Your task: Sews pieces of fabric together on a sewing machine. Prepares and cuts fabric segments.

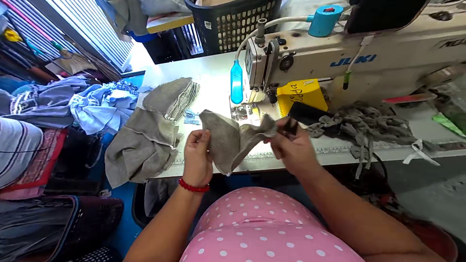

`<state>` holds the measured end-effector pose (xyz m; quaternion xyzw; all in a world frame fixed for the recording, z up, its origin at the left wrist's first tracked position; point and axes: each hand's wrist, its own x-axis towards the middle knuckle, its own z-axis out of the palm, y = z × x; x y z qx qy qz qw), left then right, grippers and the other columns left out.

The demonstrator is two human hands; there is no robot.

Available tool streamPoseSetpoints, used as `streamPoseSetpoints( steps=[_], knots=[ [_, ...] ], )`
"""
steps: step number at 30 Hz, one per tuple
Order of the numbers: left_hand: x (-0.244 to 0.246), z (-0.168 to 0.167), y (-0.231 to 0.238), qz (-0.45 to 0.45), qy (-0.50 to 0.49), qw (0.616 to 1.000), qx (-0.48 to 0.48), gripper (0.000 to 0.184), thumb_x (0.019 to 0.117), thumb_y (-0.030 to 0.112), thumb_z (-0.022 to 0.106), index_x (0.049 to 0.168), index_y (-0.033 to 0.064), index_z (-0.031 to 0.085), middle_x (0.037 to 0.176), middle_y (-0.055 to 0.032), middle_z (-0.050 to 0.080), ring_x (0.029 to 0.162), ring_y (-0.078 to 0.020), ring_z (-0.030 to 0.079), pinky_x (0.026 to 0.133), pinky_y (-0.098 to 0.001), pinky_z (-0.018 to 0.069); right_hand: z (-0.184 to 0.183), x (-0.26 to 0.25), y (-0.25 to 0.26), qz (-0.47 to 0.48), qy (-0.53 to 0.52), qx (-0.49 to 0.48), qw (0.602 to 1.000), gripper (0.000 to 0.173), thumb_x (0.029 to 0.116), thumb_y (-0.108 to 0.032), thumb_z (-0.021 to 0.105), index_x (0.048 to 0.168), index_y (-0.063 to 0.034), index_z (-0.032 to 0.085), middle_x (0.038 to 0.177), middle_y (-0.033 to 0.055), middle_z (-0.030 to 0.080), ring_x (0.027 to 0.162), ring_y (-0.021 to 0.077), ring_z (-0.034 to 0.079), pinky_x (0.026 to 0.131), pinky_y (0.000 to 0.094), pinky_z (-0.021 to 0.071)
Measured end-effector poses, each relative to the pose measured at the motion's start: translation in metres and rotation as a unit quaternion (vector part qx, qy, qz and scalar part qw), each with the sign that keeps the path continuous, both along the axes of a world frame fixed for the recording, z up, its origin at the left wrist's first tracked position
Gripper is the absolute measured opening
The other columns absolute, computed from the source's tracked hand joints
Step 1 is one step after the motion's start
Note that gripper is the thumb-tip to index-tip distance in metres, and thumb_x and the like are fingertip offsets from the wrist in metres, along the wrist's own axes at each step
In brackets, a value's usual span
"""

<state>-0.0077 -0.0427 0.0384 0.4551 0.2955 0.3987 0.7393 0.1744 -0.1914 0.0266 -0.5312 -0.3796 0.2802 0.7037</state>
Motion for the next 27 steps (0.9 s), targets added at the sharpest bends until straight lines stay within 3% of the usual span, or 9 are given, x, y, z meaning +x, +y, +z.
streamPoseSetpoints(
  steps=[4, 6, 8, 11, 15, 19, 22, 24, 27],
  knots=[
    [-0.029, -0.019, 0.025, 0.093, 0.177, 0.975, 0.096, 0.021, 0.0997, 0.007, 0.062, 0.117, 0.0095, 0.052, 0.096, -0.0018, 0.06, 0.082, -0.0114, 0.067, 0.074, -0.0323, 0.062, -0.02, 0.043, -0.058, -0.16, -0.15, -0.163, 0.962, 0.034, 0.0919, -0.011, 0.058, 0.125, -0.0045, 0.055, 0.092, -0.0021, 0.065, 0.064, 0.0005, 0.056, 0.057, 0.0205, 0.0499],
    [-0.049, -0.038, 0.029, 0.106, 0.27, 0.94, 0.178, 0.053, 0.0937, 0.008, 0.068, 0.14, 0.0018, 0.041, 0.112, -0.0112, 0.059, 0.087, -0.0148, 0.068, 0.075, -0.0338, 0.0612, -0.023, 0.055, -0.079, -0.218, -0.232, -0.242, 0.916, 0.035, 0.0971, -0.017, 0.056, 0.124, 0.004, 0.055, 0.102, 0.0132, 0.063, 0.076, 0.0122, 0.059, 0.068, 0.0328, 0.052],
    [-0.064, -0.049, 0.025, 0.132, 0.339, 0.885, 0.291, 0.063, 0.0929, 0.015, 0.069, 0.145, -0.0043, 0.038, 0.125, -0.0189, 0.056, 0.097, -0.0169, 0.066, 0.078, -0.0329, 0.0593, -0.018, 0.05, -0.084, -0.258, -0.281, -0.27, 0.884, 0.034, 0.0998, -0.024, 0.053, 0.12, 0.0032, 0.058, 0.093, 0.0146, 0.062, 0.07, 0.0151, 0.056, 0.064, 0.036, 0.0491],
    [-0.065, -0.061, 0.014, 0.113, 0.358, 0.787, 0.49, 0.043, 0.097, 0.022, 0.063, 0.128, -0.0073, 0.056, 0.131, -0.0286, 0.057, 0.119, -0.0351, 0.058, 0.097, -0.0491, 0.05, -0.004, 0.024, -0.067, -0.195, -0.338, -0.266, 0.881, 0.047, 0.1057, -0.04, 0.045, 0.119, 0.0021, 0.062, 0.092, 0.016, 0.065, 0.074, 0.0229, 0.062, 0.066, 0.045, 0.0535],
    [-0.037, -0.067, -0.006, -0.066, 0.368, 0.714, 0.592, 0.035, 0.1042, 0.03, 0.053, 0.13, 0.0131, 0.07, 0.145, -0.0148, 0.058, 0.14, -0.0338, 0.051, 0.113, -0.0549, 0.0424, -0.014, -0.009, -0.025, -0.069, -0.369, -0.283, 0.883, 0.047, 0.1075, -0.038, 0.04, 0.128, -0.0042, 0.066, 0.105, 0.0161, 0.069, 0.092, 0.0298, 0.068, 0.08, 0.0533, 0.0565],
    [-0.041, -0.072, -0.025, -0.071, 0.407, 0.66, 0.628, 0.035, 0.1049, 0.036, 0.05, 0.126, 0.0233, 0.075, 0.127, -0.0068, 0.071, 0.115, -0.0289, 0.067, 0.096, -0.0524, 0.0495, -0.02, -0.032, -0.023, -0.012, -0.373, -0.299, 0.878, 0.038, 0.1054, -0.033, 0.05, 0.122, -0.0041, 0.069, 0.097, 0.0111, 0.069, 0.083, 0.0217, 0.066, 0.076, 0.0411, 0.057],
    [-0.047, -0.068, -0.026, -0.049, 0.414, 0.645, 0.641, 0.038, 0.1043, 0.04, 0.049, 0.121, 0.0203, 0.077, 0.11, -0.0079, 0.075, 0.1, -0.0288, 0.069, 0.085, -0.0496, 0.0521, -0.026, -0.042, -0.034, 0.011, -0.383, -0.302, 0.873, 0.037, 0.1046, -0.035, 0.051, 0.118, -0.0051, 0.07, 0.094, 0.0096, 0.069, 0.085, 0.0215, 0.066, 0.079, 0.0398, 0.0558],
    [-0.045, -0.068, -0.023, -0.049, 0.399, 0.641, 0.653, 0.038, 0.1043, 0.039, 0.05, 0.119, 0.0169, 0.077, 0.103, -0.0088, 0.073, 0.097, -0.0288, 0.068, 0.083, -0.0479, 0.0519, -0.03, -0.046, -0.035, 0.009, -0.425, -0.305, 0.852, 0.035, 0.1036, -0.033, 0.053, 0.114, -0.0042, 0.071, 0.094, 0.0121, 0.071, 0.087, 0.0271, 0.069, 0.081, 0.0446, 0.0571],
    [-0.038, -0.073, -0.02, -0.072, 0.371, 0.652, 0.657, 0.032, 0.103, 0.035, 0.054, 0.121, 0.0199, 0.076, 0.113, -0.0073, 0.072, 0.106, -0.0273, 0.066, 0.09, -0.0475, 0.0506, -0.03, -0.053, -0.029, 0.006, -0.512, -0.308, 0.801, 0.032, 0.103, -0.029, 0.054, 0.106, -0.0027, 0.071, 0.09, 0.016, 0.072, 0.085, 0.0353, 0.072, 0.075, 0.0495, 0.059]
  ],
)
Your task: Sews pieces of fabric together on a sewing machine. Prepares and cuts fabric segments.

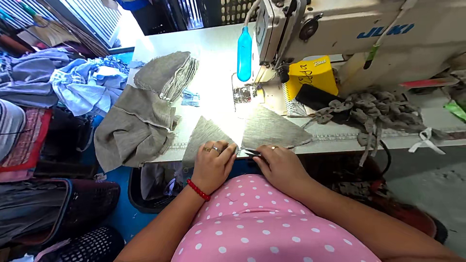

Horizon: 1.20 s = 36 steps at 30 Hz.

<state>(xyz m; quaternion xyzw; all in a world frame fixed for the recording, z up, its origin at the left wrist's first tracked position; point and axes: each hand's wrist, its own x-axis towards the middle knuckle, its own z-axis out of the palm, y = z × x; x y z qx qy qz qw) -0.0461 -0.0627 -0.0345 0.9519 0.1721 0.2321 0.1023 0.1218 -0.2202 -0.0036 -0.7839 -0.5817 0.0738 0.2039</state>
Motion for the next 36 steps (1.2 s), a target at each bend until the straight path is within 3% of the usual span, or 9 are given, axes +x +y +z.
streamPoseSetpoints(
  steps=[5, 11, 22, 33, 36],
  knots=[
    [0.003, -0.008, -0.001, 0.015, -0.023, 0.999, -0.045, 0.03, 0.1008, 0.035, 0.058, 0.12, 0.0229, 0.077, 0.115, -0.0046, 0.071, 0.108, -0.0245, 0.064, 0.093, -0.0467, 0.0481, 0.004, -0.012, 0.019, -0.002, -0.049, -0.034, 0.998, 0.026, 0.1035, -0.023, 0.053, 0.101, -0.0017, 0.068, 0.081, 0.0164, 0.068, 0.078, 0.0354, 0.072, 0.065, 0.0475, 0.0575],
    [0.002, -0.012, -0.002, 0.02, -0.043, 0.998, -0.052, 0.031, 0.0994, 0.034, 0.06, 0.122, 0.0199, 0.077, 0.116, -0.0054, 0.071, 0.108, -0.0253, 0.064, 0.093, -0.0467, 0.0497, -0.001, -0.019, 0.038, -0.022, -0.084, -0.028, 0.996, 0.021, 0.104, -0.018, 0.054, 0.097, -0.0002, 0.063, 0.075, 0.0157, 0.063, 0.068, 0.035, 0.069, 0.055, 0.0464, 0.0549],
    [0.004, -0.016, -0.003, 0.022, -0.064, 0.997, -0.047, 0.028, 0.1001, 0.033, 0.06, 0.117, 0.022, 0.079, 0.111, -0.0038, 0.072, 0.102, -0.0233, 0.063, 0.09, -0.0444, 0.0484, -0.008, -0.023, 0.043, -0.043, -0.125, -0.008, 0.991, 0.022, 0.1042, -0.017, 0.053, 0.101, 0.0007, 0.065, 0.076, 0.0164, 0.064, 0.064, 0.0344, 0.069, 0.051, 0.0448, 0.0536],
    [0.003, -0.015, -0.001, 0.003, -0.056, 0.997, -0.059, 0.029, 0.1016, 0.034, 0.058, 0.119, 0.0226, 0.078, 0.114, -0.0041, 0.072, 0.105, -0.0236, 0.063, 0.092, -0.0448, 0.0478, -0.012, -0.019, 0.046, -0.059, -0.103, 0.032, 0.992, 0.026, 0.1042, -0.02, 0.05, 0.093, -0.0025, 0.065, 0.066, 0.0136, 0.061, 0.06, 0.0348, 0.067, 0.048, 0.0461, 0.0508],
    [0.002, -0.001, 0.01, -0.005, -0.061, 0.994, -0.091, 0.034, 0.104, 0.034, 0.053, 0.122, 0.0182, 0.076, 0.121, -0.0056, 0.071, 0.114, -0.0252, 0.063, 0.098, -0.0465, 0.0498, 0.001, 0.0, 0.037, -0.098, -0.044, 0.061, 0.992, 0.032, 0.1045, -0.025, 0.049, 0.107, 0.0012, 0.066, 0.069, 0.0165, 0.064, 0.062, 0.0381, 0.068, 0.053, 0.0537, 0.0532]
  ],
)
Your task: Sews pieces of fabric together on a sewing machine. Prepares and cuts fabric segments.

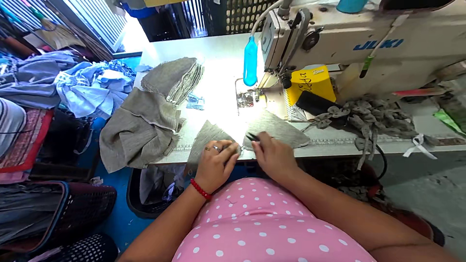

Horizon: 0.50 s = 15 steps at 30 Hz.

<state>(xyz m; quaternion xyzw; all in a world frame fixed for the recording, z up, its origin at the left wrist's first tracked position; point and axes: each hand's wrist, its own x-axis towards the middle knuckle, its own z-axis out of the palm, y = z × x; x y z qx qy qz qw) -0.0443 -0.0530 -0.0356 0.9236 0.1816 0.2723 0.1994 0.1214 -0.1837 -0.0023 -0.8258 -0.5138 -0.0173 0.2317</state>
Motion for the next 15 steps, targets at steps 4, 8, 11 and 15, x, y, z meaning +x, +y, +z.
streamPoseSetpoints(
  steps=[4, 8, 11, 15],
  knots=[
    [-0.005, 0.027, 0.045, 0.121, 0.055, 0.991, -0.014, 0.033, 0.1025, 0.018, 0.056, 0.129, 0.0017, 0.066, 0.133, -0.0196, 0.063, 0.126, -0.0391, 0.058, 0.106, -0.0564, 0.0457, 0.03, 0.063, -0.017, -0.141, 0.024, -0.089, 0.986, 0.038, 0.1079, -0.028, 0.048, 0.126, 0.0036, 0.058, 0.093, 0.0288, 0.067, 0.084, 0.0516, 0.068, 0.066, 0.0674, 0.0527],
    [0.001, 0.034, 0.076, 0.215, 0.163, 0.961, -0.052, 0.04, 0.0968, 0.029, 0.071, 0.124, -0.0006, 0.066, 0.137, -0.0261, 0.056, 0.13, -0.0476, 0.051, 0.105, -0.0649, 0.0425, 0.013, 0.104, -0.02, -0.158, -0.101, -0.123, 0.975, 0.022, 0.1032, -0.016, 0.057, 0.109, 0.0039, 0.064, 0.094, 0.0285, 0.067, 0.098, 0.0522, 0.065, 0.073, 0.0646, 0.051],
    [0.004, 0.039, 0.08, 0.197, 0.162, 0.962, -0.097, 0.021, 0.0981, 0.02, 0.069, 0.102, -0.0005, 0.069, 0.119, -0.0248, 0.062, 0.115, -0.0452, 0.059, 0.098, -0.064, 0.0461, 0.007, 0.1, -0.016, -0.118, -0.134, -0.066, 0.982, 0.02, 0.097, -0.007, 0.06, 0.111, 0.0066, 0.066, 0.116, 0.031, 0.062, 0.111, 0.0541, 0.058, 0.081, 0.0673, 0.0475],
    [-0.004, 0.069, 0.066, 0.184, 0.072, 0.954, -0.224, 0.021, 0.1041, 0.018, 0.06, 0.118, 0.0033, 0.058, 0.083, -0.0096, 0.062, 0.069, -0.0199, 0.059, 0.065, -0.0401, 0.0499, 0.016, 0.088, 0.013, -0.014, -0.044, 0.019, 0.999, 0.02, 0.0981, -0.007, 0.06, 0.111, 0.0056, 0.069, 0.111, 0.0293, 0.067, 0.112, 0.05, 0.062, 0.092, 0.0654, 0.0508]
  ],
)
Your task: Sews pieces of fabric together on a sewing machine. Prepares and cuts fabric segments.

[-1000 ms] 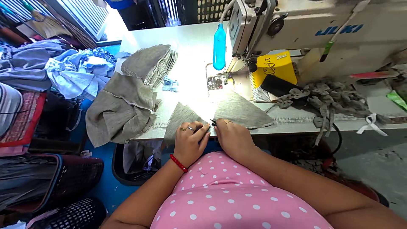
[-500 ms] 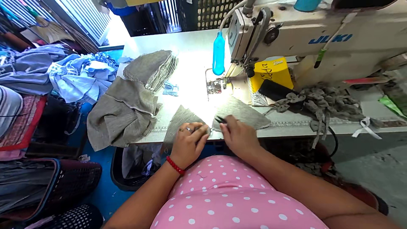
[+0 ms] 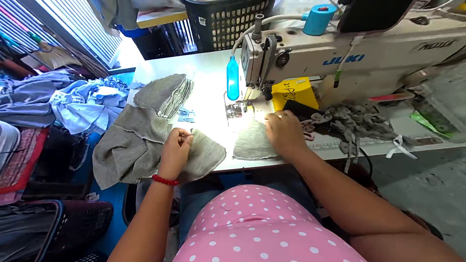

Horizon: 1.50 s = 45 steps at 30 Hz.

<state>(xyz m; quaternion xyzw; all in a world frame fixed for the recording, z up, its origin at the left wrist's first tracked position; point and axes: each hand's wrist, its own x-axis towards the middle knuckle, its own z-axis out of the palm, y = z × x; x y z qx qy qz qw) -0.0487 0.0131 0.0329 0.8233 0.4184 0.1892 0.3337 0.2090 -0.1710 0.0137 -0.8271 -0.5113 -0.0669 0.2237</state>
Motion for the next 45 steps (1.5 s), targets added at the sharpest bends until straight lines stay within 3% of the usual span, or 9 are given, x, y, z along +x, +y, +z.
streamPoseSetpoints(
  steps=[3, 9, 12, 15, 20, 29, 37, 41, 45],
  knots=[
    [-0.009, 0.026, -0.019, -0.063, -0.105, 0.992, 0.016, 0.039, 0.0966, 0.015, 0.067, 0.134, 0.0124, 0.055, 0.079, 0.0015, 0.061, 0.062, -0.0054, 0.058, 0.058, -0.0236, 0.0518, -0.005, 0.006, 0.031, -0.008, 0.066, -0.039, 0.997, 0.028, 0.0991, -0.019, 0.065, 0.111, 0.0061, 0.07, 0.11, 0.0291, 0.068, 0.113, 0.0487, 0.063, 0.094, 0.0643, 0.0509],
    [-0.004, 0.046, -0.026, -0.096, -0.133, 0.984, 0.066, 0.027, 0.0979, 0.009, 0.058, 0.123, 0.0096, 0.068, 0.074, 0.002, 0.058, 0.058, -0.0041, 0.052, 0.054, -0.0205, 0.0465, -0.007, 0.009, 0.05, -0.029, 0.111, -0.091, 0.989, 0.019, 0.1008, -0.011, 0.057, 0.106, 0.0035, 0.069, 0.107, 0.0296, 0.067, 0.114, 0.0499, 0.061, 0.096, 0.0643, 0.0479],
    [-0.016, 0.075, -0.026, -0.082, -0.128, 0.948, 0.278, 0.029, 0.0988, 0.009, 0.049, 0.116, 0.0026, 0.071, 0.099, -0.0101, 0.073, 0.084, -0.0153, 0.068, 0.075, -0.0347, 0.0564, 0.01, -0.001, 0.039, -0.03, 0.173, -0.031, 0.984, 0.019, 0.1043, -0.008, 0.052, 0.112, 0.0053, 0.063, 0.105, 0.0284, 0.067, 0.106, 0.0468, 0.066, 0.092, 0.0629, 0.0512],
    [-0.024, 0.104, -0.024, -0.041, -0.115, 0.906, 0.405, 0.03, 0.1048, 0.011, 0.045, 0.117, -0.0018, 0.069, 0.096, -0.016, 0.069, 0.078, -0.0177, 0.063, 0.071, -0.033, 0.0524, 0.039, -0.012, 0.008, 0.016, 0.161, 0.079, 0.984, 0.018, 0.1067, -0.013, 0.051, 0.115, 0.0008, 0.06, 0.097, 0.022, 0.066, 0.087, 0.0391, 0.068, 0.075, 0.0586, 0.056],
    [0.019, 0.049, -0.035, -0.191, 0.031, 0.957, 0.216, 0.027, 0.0992, 0.007, 0.053, 0.117, 0.0056, 0.072, 0.095, -0.0141, 0.073, 0.087, -0.0314, 0.071, 0.078, -0.0565, 0.0564, 0.043, -0.019, -0.017, 0.106, 0.115, 0.159, 0.975, 0.025, 0.1001, -0.008, 0.06, 0.124, 0.0001, 0.063, 0.097, 0.0152, 0.071, 0.087, 0.0284, 0.07, 0.081, 0.0492, 0.0592],
    [0.035, -0.006, -0.015, -0.153, -0.097, 0.98, -0.087, 0.021, 0.1021, 0.005, 0.054, 0.115, 0.0059, 0.07, 0.099, -0.0039, 0.071, 0.077, -0.0066, 0.064, 0.073, -0.0276, 0.0553, 0.044, -0.015, -0.029, 0.148, 0.22, 0.157, 0.951, 0.026, 0.0999, -0.011, 0.059, 0.125, -0.0039, 0.059, 0.089, 0.0074, 0.068, 0.077, 0.0159, 0.068, 0.072, 0.0379, 0.0596],
    [0.035, 0.001, 0.001, -0.183, -0.074, 0.96, 0.197, 0.016, 0.0916, 0.001, 0.067, 0.104, 0.0031, 0.077, 0.104, -0.0156, 0.073, 0.094, -0.0281, 0.071, 0.086, -0.047, 0.0577, 0.057, -0.011, -0.035, 0.13, 0.154, 0.249, 0.947, 0.022, 0.0945, -0.002, 0.051, 0.1, -0.0035, 0.072, 0.107, 0.0088, 0.065, 0.096, 0.0116, 0.062, 0.084, 0.0265, 0.0538],
    [0.03, 0.035, -0.004, -0.215, -0.103, 0.941, 0.239, 0.017, 0.092, 0.02, 0.069, 0.085, 0.0047, 0.071, 0.134, -0.018, 0.06, 0.124, -0.0315, 0.057, 0.104, -0.0509, 0.0467, 0.081, -0.014, -0.039, 0.073, 0.09, 0.313, 0.943, 0.021, 0.1, -0.008, 0.055, 0.109, 0.0001, 0.071, 0.114, 0.0142, 0.063, 0.103, 0.0129, 0.063, 0.089, 0.0256, 0.0547],
    [0.029, 0.074, -0.032, -0.295, -0.065, 0.888, 0.348, 0.019, 0.1002, 0.018, 0.06, 0.095, 0.0049, 0.072, 0.088, -0.0095, 0.072, 0.082, -0.0256, 0.07, 0.077, -0.0482, 0.0561, 0.086, -0.046, -0.028, 0.145, 0.11, 0.241, 0.953, 0.034, 0.0943, -0.029, 0.068, 0.115, -0.0025, 0.072, 0.121, 0.0177, 0.064, 0.111, 0.0247, 0.063, 0.092, 0.0402, 0.0545]
  ],
)
